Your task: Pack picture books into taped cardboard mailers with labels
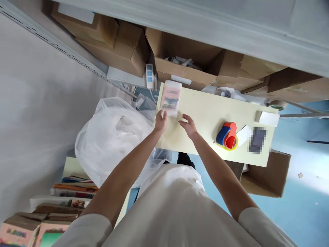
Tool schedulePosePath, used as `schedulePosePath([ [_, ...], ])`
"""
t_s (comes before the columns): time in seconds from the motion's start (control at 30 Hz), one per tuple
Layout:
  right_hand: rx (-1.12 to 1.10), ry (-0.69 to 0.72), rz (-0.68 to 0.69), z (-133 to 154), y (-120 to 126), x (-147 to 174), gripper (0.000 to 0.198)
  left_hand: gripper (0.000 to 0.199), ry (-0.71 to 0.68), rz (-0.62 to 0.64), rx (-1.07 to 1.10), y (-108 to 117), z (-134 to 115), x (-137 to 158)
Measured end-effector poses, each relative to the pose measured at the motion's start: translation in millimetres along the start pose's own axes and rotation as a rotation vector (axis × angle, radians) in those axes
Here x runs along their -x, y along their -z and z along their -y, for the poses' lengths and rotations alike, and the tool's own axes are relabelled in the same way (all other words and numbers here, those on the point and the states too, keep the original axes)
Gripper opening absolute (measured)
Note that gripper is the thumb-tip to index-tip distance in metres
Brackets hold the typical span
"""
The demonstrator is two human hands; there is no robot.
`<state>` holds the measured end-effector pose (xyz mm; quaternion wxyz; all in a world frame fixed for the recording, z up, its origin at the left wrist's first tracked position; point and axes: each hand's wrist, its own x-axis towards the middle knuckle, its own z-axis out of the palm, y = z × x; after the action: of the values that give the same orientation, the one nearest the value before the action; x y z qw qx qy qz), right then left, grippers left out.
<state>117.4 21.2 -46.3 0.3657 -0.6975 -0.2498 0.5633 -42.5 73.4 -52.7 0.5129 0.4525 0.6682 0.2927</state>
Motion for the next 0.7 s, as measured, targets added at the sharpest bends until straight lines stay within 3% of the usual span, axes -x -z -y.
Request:
schedulePosePath([
  [0.07, 0.004, -0.039, -0.029, -4.8, 18.7, 30.5, 0.056, 0.049, 0.034, 0.074, -0.049, 1.3, -1.6, 24.9],
  [0.23, 0.041, -0.12, -0.16, -29.5, 67.3, 102.8, 0.045, 0.043, 0.072, 0.411, -0.051, 10.5, 1.9, 88.4],
  [0.33, 0.145, -0.098, -0.188, -45.5, 90.4, 128.0, 0.042, 0.046, 0.085, 0.495, -0.093, 19.9, 5.0, 113.1],
  [0.5, 0.455, 0.063, -0.025, -56.7, 108.3, 134.7, 0.037, 0.045, 0.044, 0.426, -0.162, 32.5, 0.1, 140.9],
  [0.7, 0.643, 0.307, 0.377, -47.3, 105.4, 106.3, 0.038, 0.043, 0.036, 0.1, -0.1, 39.4, 0.7, 199.5],
])
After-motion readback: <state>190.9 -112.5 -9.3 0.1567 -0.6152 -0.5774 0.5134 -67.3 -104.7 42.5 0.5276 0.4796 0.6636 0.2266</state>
